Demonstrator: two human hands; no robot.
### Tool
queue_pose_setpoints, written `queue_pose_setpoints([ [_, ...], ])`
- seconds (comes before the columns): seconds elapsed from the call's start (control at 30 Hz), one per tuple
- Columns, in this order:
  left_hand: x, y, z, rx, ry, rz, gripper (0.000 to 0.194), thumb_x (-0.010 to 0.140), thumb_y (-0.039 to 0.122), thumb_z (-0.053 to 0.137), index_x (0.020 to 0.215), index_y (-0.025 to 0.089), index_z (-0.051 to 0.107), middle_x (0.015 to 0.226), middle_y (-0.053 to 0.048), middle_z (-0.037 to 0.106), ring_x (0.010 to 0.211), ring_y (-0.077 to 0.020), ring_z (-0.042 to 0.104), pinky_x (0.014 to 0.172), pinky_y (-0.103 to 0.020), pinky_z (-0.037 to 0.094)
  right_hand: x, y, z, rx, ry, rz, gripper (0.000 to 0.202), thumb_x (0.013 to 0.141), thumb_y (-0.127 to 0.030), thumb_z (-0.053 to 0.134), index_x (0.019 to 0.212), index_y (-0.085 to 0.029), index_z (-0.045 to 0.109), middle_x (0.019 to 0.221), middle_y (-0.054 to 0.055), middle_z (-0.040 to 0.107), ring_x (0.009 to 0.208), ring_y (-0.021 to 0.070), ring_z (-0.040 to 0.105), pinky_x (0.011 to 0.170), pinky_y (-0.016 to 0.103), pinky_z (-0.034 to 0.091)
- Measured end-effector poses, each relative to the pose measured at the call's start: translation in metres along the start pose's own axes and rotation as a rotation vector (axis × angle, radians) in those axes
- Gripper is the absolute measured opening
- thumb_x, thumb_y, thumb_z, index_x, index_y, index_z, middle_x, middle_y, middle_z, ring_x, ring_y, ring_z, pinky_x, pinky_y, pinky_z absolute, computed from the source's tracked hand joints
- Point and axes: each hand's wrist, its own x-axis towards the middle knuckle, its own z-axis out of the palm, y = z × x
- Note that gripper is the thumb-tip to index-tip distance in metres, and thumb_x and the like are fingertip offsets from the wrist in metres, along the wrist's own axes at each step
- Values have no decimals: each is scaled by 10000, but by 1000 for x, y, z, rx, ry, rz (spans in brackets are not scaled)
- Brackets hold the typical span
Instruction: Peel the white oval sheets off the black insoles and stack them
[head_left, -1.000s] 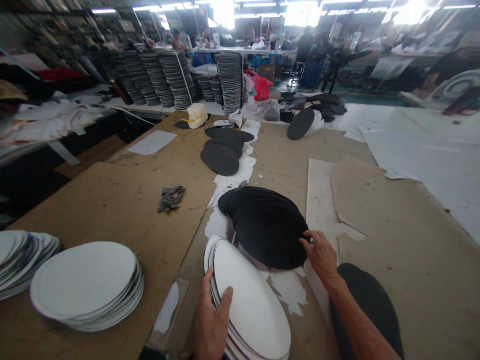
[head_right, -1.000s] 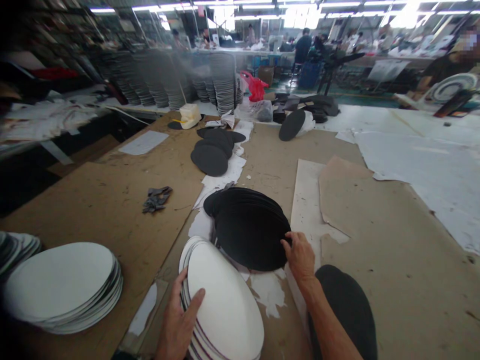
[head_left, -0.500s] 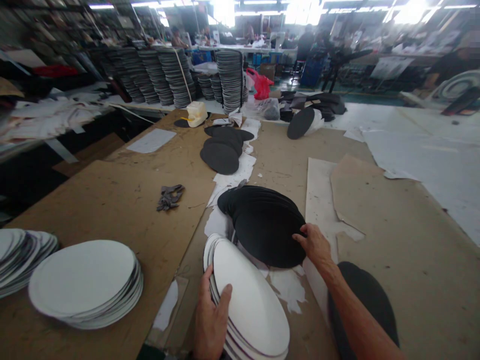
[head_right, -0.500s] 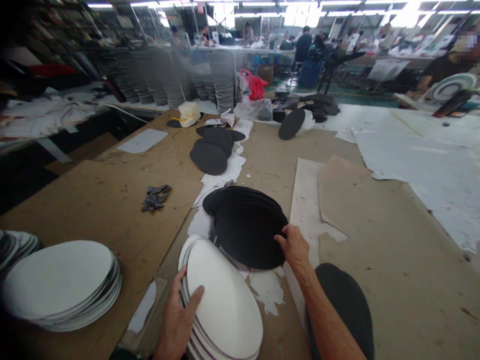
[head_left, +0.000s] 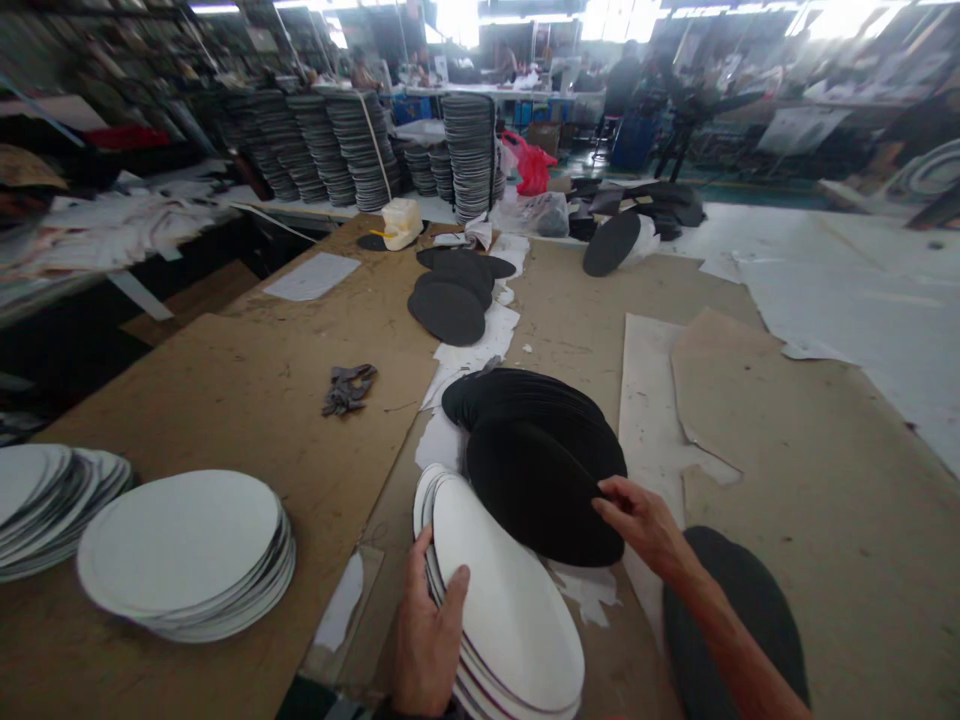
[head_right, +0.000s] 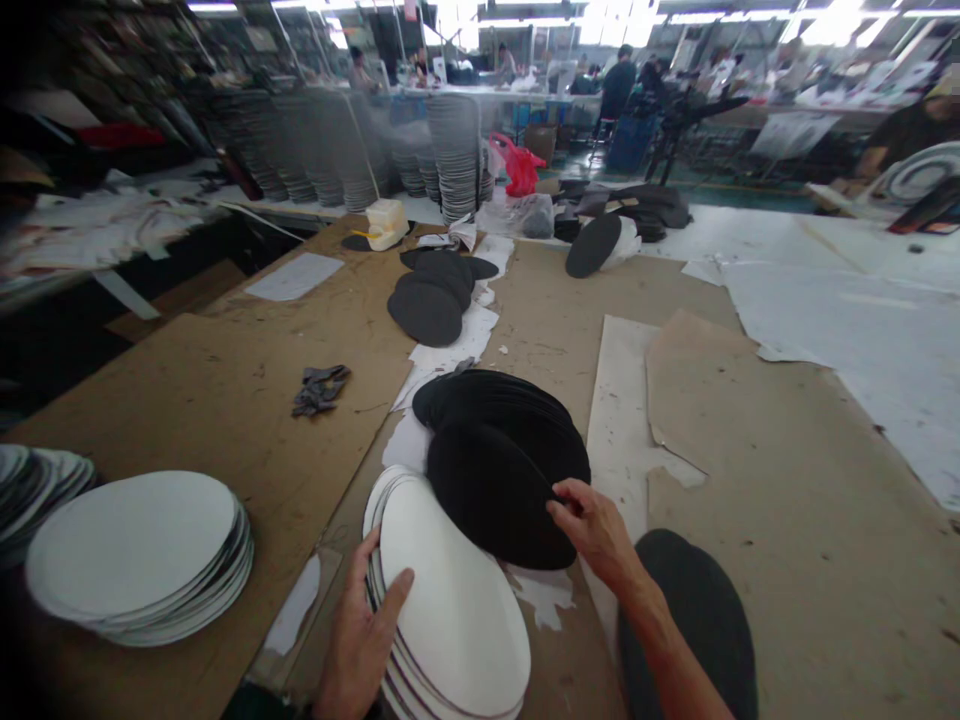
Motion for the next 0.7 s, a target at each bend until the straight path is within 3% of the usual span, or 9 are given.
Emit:
queue_pose_setpoints([
  [0.1, -1, 6, -2, 10, 6, -27, 596, 806, 561, 447, 1276, 198, 395, 1333, -124, 470, 1235, -300, 430, 1056, -473, 298, -36, -24, -5, 78, -84, -136, 139, 797, -293, 485, 846, -204, 581, 632, -22, 535, 568, 134, 497, 551, 249, 391],
  [0.2, -1, 14, -5, -27, -25, -28, 606, 820, 601, 392, 1280, 207, 384, 1317, -111, 495, 1219, -296, 453, 1034, -461, 336, -71, -50, 0, 65, -285, -277, 121, 752, -168, 500, 824, -216, 583, 732, -9, 578, 628, 125, 521, 573, 233, 384],
  [0.27, -1, 16, -5, -36, -44, -42, 605, 822, 598, 388, 1283, 207, 375, 1309, -110, 503, 1219, -293, 453, 1027, -458, 346, -84, -60, 8, 73, -444, -337, 153, 721, -149, 552, 841, -233, 595, 783, -16, 612, 675, 126, 549, 596, 225, 390],
  [0.33, 1, 15, -4, -1, -43, -55, 607, 809, 577, 427, 1284, 203, 373, 1315, -116, 495, 1233, -297, 437, 1039, -464, 326, -83, -58, 16, 126, -502, -330, 139, 746, -200, 587, 874, -250, 608, 807, -21, 635, 708, 131, 572, 625, 224, 413],
  [0.4, 2, 12, -3, 41, -34, -50, 611, 791, 547, 464, 1288, 204, 370, 1313, -120, 493, 1229, -303, 440, 1045, -472, 312, -66, -46, 19, 165, -353, -261, 109, 818, -280, 541, 895, -240, 607, 820, 0, 639, 734, 144, 585, 656, 242, 443],
  [0.5, 3, 6, -3, 51, -18, -33, 594, 788, 509, 464, 1291, 209, 365, 1315, -118, 491, 1222, -301, 449, 1041, -476, 316, -20, -20, 17, 10, 97, -149, 199, 870, -321, 454, 984, -204, 568, 942, 66, 615, 808, 181, 587, 719, 301, 467],
  [0.53, 2, 5, -3, 45, -12, -30, 586, 788, 502, 464, 1286, 208, 369, 1318, -117, 488, 1227, -300, 443, 1042, -475, 316, -4, -12, 15, -93, 182, -121, 221, 868, -319, 458, 1030, -200, 550, 999, 80, 601, 841, 192, 585, 740, 314, 467],
  [0.6, 2, 4, -3, 26, -4, -28, 578, 786, 492, 470, 1278, 205, 377, 1325, -118, 481, 1238, -299, 431, 1045, -474, 313, 23, -1, 14, -280, 242, -82, 268, 850, -312, 495, 1088, -192, 522, 1061, 98, 580, 929, 224, 571, 784, 338, 455],
  [0.7, 1, 4, -3, -21, -15, -45, 584, 781, 489, 487, 1279, 208, 376, 1321, -117, 482, 1222, -298, 446, 1043, -473, 317, 45, 3, 18, -392, 228, -39, 305, 805, -295, 570, 1082, -177, 520, 1021, 113, 575, 962, 267, 557, 788, 361, 435],
])
